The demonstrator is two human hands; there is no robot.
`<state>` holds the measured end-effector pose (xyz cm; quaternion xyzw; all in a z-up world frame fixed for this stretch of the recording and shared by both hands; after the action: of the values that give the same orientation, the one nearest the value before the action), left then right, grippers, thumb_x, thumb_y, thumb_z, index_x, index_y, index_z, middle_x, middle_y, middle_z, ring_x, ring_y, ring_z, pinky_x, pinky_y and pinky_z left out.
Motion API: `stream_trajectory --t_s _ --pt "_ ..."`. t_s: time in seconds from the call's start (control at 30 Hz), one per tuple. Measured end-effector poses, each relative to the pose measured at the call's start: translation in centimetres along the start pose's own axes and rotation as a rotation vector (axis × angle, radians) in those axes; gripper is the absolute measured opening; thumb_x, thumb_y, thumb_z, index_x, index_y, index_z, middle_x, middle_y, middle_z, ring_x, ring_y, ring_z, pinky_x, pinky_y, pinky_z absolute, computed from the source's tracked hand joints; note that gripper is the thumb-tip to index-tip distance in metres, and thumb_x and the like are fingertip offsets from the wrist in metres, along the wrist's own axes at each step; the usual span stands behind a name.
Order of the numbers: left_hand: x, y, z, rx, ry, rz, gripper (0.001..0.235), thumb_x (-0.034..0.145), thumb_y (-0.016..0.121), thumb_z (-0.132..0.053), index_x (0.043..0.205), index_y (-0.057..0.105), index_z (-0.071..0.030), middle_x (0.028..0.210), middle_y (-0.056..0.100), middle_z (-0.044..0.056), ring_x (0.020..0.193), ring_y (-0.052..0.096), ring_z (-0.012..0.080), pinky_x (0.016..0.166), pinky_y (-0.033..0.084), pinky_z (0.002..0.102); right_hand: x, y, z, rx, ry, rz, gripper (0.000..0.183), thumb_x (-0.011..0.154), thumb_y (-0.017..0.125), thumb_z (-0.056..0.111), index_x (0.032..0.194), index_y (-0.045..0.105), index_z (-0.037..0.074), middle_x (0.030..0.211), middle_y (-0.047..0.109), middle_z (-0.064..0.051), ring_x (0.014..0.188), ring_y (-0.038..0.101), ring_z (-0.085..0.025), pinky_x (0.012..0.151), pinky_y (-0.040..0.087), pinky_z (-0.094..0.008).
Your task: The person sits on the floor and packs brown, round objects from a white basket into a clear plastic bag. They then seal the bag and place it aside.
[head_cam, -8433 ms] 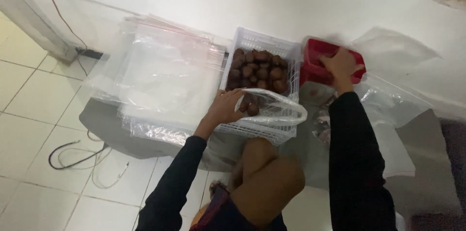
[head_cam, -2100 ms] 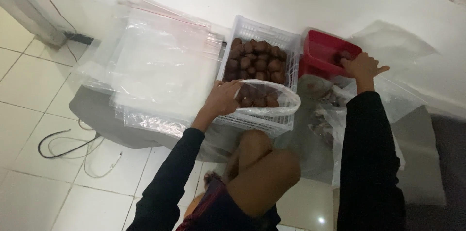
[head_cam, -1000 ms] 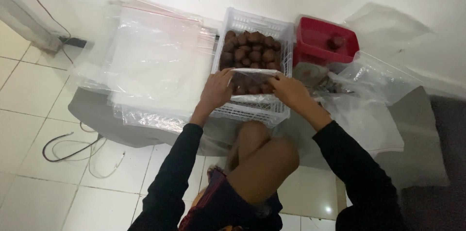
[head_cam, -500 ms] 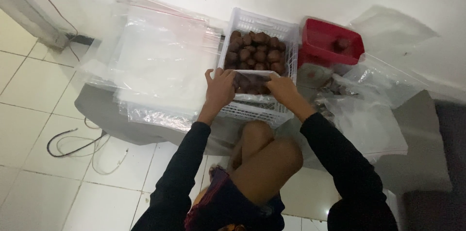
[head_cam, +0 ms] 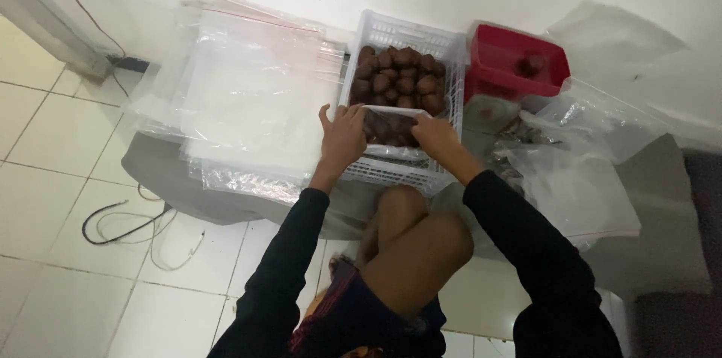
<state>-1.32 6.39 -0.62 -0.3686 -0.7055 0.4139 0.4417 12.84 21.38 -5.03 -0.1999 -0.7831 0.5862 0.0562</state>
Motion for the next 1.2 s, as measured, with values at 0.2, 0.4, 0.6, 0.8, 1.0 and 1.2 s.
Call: stream_trajectory --t_s 0.2,0.4,0.6,0.8,1.0,1.2 --pt "0.0 -1.0 -0.3 0.033 -0.033 -0.022 0.046 0.087 0.072 -0.011 0.133 0.062 -0.012 0.13 0.067 0.007 0.12 0.058 0.0232 0.112 0.018 0.061 0.1 1.6 -0.3 -0.014 -0.024 0.032 0.018 0.091 0.068 0.003 0.104 0.078 0.011 0.107 0.069 -0.013 0.072 0.073 -0.024 0.058 0.058 -0.041" --pt "-0.2 -1.6 -0.2 0.013 -0.022 -0.106 0.044 0.088 0.073 -0.01 0.131 0.063 -0.011 0.131 0.066 0.006 0.117 0.059 0.0221 0.111 0.022 0.059 0.0 0.6 0.0 -0.2 -0.006 -0.003 0.02 0.091 0.067 0.003 0.102 0.078 0.015 0.1 0.068 -0.009 0.065 0.069 -0.017 0.054 0.054 -0.034" --pt "-0.4 -2.4 -0.2 -0.069 -0.036 -0.19 0.038 0.088 0.069 -0.005 0.125 0.066 -0.013 0.121 0.069 0.004 0.111 0.064 0.0233 0.111 0.021 0.061 0.0 -1.0 -0.2 -0.217 0.01 0.029 0.013 0.094 0.069 0.009 0.1 0.08 0.014 0.118 0.069 -0.009 0.099 0.071 -0.021 0.076 0.059 -0.035" --pt "-0.5 -0.7 0.9 -0.151 -0.027 -0.256 0.039 0.087 0.07 -0.005 0.124 0.069 -0.02 0.126 0.069 0.002 0.113 0.065 0.0232 0.11 0.021 0.065 0.7 1.4 0.0 -0.345 0.099 0.229 0.023 0.099 0.064 0.019 0.118 0.077 0.021 0.139 0.059 -0.004 0.116 0.061 -0.022 0.088 0.058 -0.046" --pt "-0.2 -1.6 0.5 -0.081 -0.064 -0.24 0.03 0.09 0.068 -0.007 0.117 0.073 -0.02 0.118 0.073 0.001 0.114 0.065 0.0198 0.112 0.021 0.064 1.4 3.3 -1.5 -0.163 0.083 0.196 0.018 0.096 0.064 0.011 0.104 0.079 0.012 0.123 0.068 -0.008 0.098 0.07 -0.023 0.076 0.058 -0.041" --pt "-0.3 -1.3 0.8 -0.164 -0.075 -0.244 0.037 0.09 0.067 -0.003 0.123 0.07 -0.019 0.11 0.075 0.005 0.1 0.072 0.0207 0.115 0.019 0.068 -1.3 -3.1 -2.2 0.061 -0.036 0.085 0.013 0.087 0.064 -0.001 0.084 0.077 0.0 0.085 0.078 -0.016 0.078 0.075 -0.035 0.067 0.057 -0.048"
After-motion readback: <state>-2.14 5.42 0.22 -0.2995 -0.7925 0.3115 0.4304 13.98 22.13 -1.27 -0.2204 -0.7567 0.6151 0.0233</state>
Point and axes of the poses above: each hand's wrist, its own x-axis towards the middle knuckle, its own y-axis out of the palm, z = x × y, the point moved 7 cm from there along x, towards the middle knuckle
